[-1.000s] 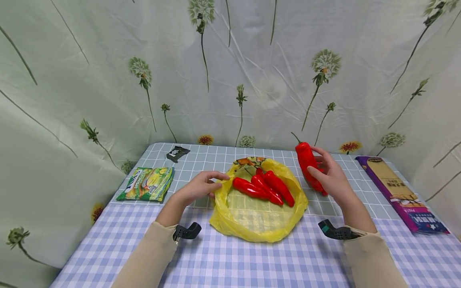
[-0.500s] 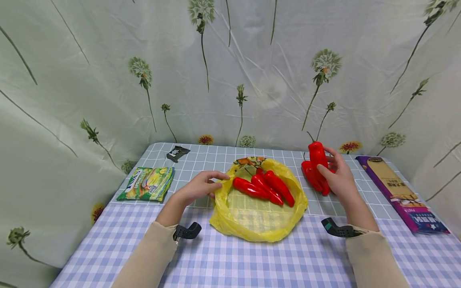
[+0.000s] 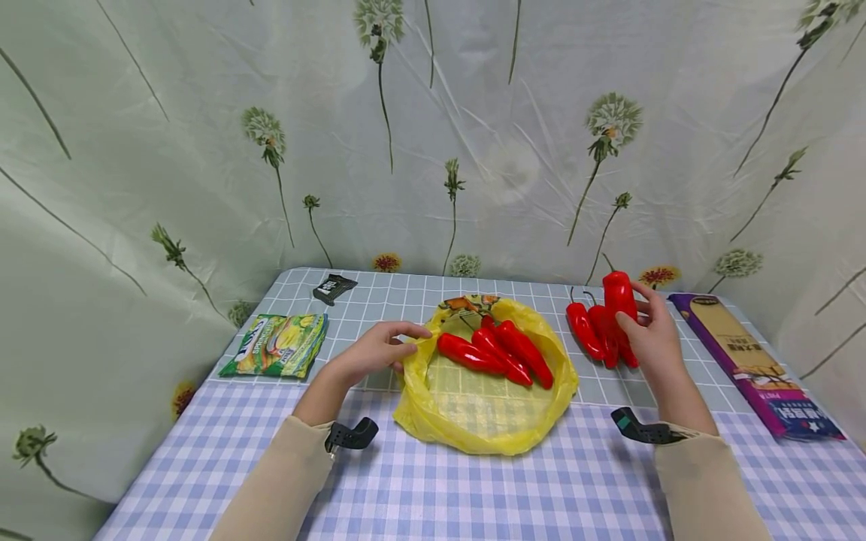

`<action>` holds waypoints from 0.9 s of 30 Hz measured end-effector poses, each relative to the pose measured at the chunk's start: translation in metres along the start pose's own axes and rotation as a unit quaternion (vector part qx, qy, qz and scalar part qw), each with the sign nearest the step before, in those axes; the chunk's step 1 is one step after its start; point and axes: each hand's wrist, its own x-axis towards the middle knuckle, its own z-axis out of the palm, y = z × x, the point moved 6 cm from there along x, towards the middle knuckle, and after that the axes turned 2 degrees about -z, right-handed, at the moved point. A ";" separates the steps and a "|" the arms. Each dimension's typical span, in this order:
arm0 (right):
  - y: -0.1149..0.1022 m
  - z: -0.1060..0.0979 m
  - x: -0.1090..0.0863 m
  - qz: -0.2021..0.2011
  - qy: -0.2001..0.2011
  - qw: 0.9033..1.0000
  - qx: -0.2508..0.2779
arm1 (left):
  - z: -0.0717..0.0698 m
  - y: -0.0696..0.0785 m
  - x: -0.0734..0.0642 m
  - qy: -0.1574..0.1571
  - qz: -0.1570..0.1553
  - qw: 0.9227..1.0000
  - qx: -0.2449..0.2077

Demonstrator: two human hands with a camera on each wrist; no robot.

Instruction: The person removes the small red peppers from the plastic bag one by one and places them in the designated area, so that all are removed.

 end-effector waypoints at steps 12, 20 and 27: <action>0.028 -0.023 0.011 0.050 0.039 0.998 -0.015 | 0.000 0.000 0.000 0.001 0.003 1.000 0.003; 0.044 -0.031 0.012 0.083 0.062 0.995 -0.008 | 0.001 -0.001 0.000 -0.001 0.002 1.000 0.003; 0.052 -0.037 0.014 0.106 0.073 0.992 -0.005 | 0.001 -0.001 0.001 0.001 0.004 1.000 0.006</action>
